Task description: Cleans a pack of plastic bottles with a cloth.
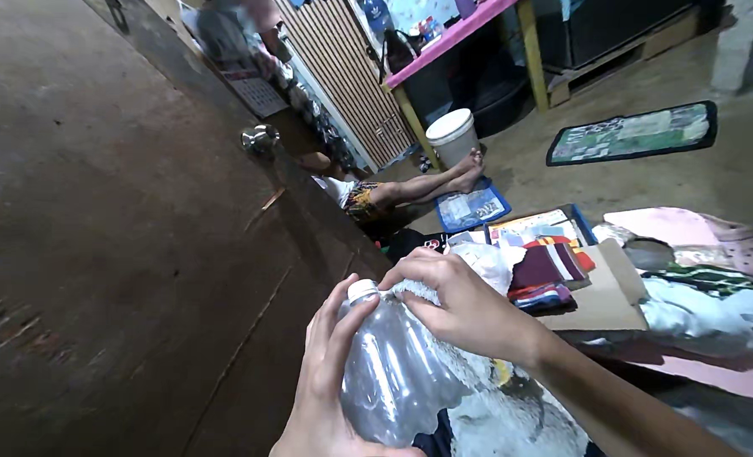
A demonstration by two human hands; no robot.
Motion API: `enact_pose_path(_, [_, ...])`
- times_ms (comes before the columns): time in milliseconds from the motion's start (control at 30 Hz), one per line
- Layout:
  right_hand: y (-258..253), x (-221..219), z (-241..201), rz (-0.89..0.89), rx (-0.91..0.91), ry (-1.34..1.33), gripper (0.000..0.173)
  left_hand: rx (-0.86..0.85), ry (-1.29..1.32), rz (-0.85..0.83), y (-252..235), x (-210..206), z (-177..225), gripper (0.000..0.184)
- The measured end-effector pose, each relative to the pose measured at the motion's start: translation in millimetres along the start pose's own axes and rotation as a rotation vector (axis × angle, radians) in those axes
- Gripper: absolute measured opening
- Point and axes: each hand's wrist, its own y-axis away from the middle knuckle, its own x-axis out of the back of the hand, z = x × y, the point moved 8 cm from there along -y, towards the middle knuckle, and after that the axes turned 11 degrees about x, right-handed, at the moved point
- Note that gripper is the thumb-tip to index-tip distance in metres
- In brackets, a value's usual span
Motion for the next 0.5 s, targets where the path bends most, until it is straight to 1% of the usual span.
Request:
enact_pose_path(200, [32.7,-7.7,-45.8,0.027,-0.013,-0.072,0.023,0.017,0.06,-0.035,39.3,19.4,24.3,0.113])
enact_pose_path(333, [64.0,-11.6,-91.9,0.068,0.015,-0.074,0.024,0.046,0.17,-0.069,71.7,32.8,43.2,0.111])
enact_pose_path(400, [81.4,-15.2,-117.5,0.075,0.028,-0.092,0.022,0.063,0.21,-0.087,88.0,39.1,52.6,0.108])
enact_pose_path(500, [108.2,-24.9,-153.6,0.037,0.03,-0.197,0.019,0.133,0.261,-0.112,115.1,45.9,59.0,0.106])
